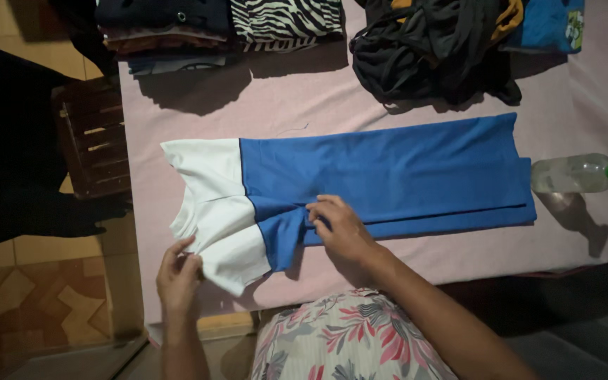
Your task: The person folds a blue and white shirt by hand on a surface, smoothing the fabric and aligning the edges before placing it onto a stack of folded laundry.
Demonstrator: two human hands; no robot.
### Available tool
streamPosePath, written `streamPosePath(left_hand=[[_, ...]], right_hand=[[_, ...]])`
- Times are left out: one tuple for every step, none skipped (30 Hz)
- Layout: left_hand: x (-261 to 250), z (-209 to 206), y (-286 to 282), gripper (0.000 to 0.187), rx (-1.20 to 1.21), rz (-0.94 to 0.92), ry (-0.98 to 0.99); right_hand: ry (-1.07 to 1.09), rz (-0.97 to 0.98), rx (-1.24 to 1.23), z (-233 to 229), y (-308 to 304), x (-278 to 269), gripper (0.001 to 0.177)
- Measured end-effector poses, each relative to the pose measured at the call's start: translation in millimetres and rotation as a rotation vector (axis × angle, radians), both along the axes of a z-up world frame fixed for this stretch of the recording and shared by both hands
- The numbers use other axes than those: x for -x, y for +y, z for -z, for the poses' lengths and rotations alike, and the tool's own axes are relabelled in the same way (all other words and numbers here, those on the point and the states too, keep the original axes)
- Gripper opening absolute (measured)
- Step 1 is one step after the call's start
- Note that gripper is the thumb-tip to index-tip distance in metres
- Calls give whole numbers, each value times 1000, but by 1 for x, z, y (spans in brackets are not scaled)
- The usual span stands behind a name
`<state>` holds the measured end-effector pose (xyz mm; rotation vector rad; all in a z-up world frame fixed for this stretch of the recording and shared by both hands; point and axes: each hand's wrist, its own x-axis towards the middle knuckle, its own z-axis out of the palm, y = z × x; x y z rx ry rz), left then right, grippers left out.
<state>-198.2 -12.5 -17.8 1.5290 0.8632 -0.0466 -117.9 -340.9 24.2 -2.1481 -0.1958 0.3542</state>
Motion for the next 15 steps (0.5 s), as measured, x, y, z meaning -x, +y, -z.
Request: streamPosePath(left_hand=[[1, 0, 4, 46, 0, 1, -3], [3, 0, 7, 38, 15, 51, 42], [5, 0, 8, 32, 28, 99, 88], [4, 0, 8, 32, 27, 98, 86], [4, 0, 5, 32, -58, 168, 27], [4, 0, 1, 32, -142, 238, -32], [2, -2, -4, 32, -141, 238, -30], [1, -4, -12, 29, -210, 201, -83], [-1, -7, -21, 27, -278, 162, -139], [-3, -9, -31, 27, -277, 159, -139], [-5, -12, -39, 29, -426, 130, 7], [-6, -15, -44, 34, -573, 100, 154], [-6, -17, -45, 34, -571, 97, 153], [-6, -18, -47, 38, -570, 132, 180], [-6, -17, -46, 44, -570, 168, 208]], right_hand=[[-46, -51, -6, 1, -4, -1, 14], [-91, -102, -11, 1, -6, -2, 10], [-94, -103, -12, 0, -4, 1, 10], [-204, -104, 40, -2, -2, 6, 13], [-309, -106, 94, -3, 0, 12, 16], [-307, -108, 95, -4, 2, 15, 16], [-330, -209, 78, -6, 5, 17, 21], [-353, -311, 61, -8, 9, 18, 27], [-353, -314, 61, -10, 12, 18, 27], [-362, -390, 53, -12, 17, 18, 33], [-369, -468, 44, -13, 20, 18, 40], [-369, -472, 44, -14, 23, 18, 40], [-379, -497, 81, -14, 25, 18, 43], [-390, -522, 118, -14, 26, 19, 46], [-391, -523, 119, -14, 25, 19, 46]])
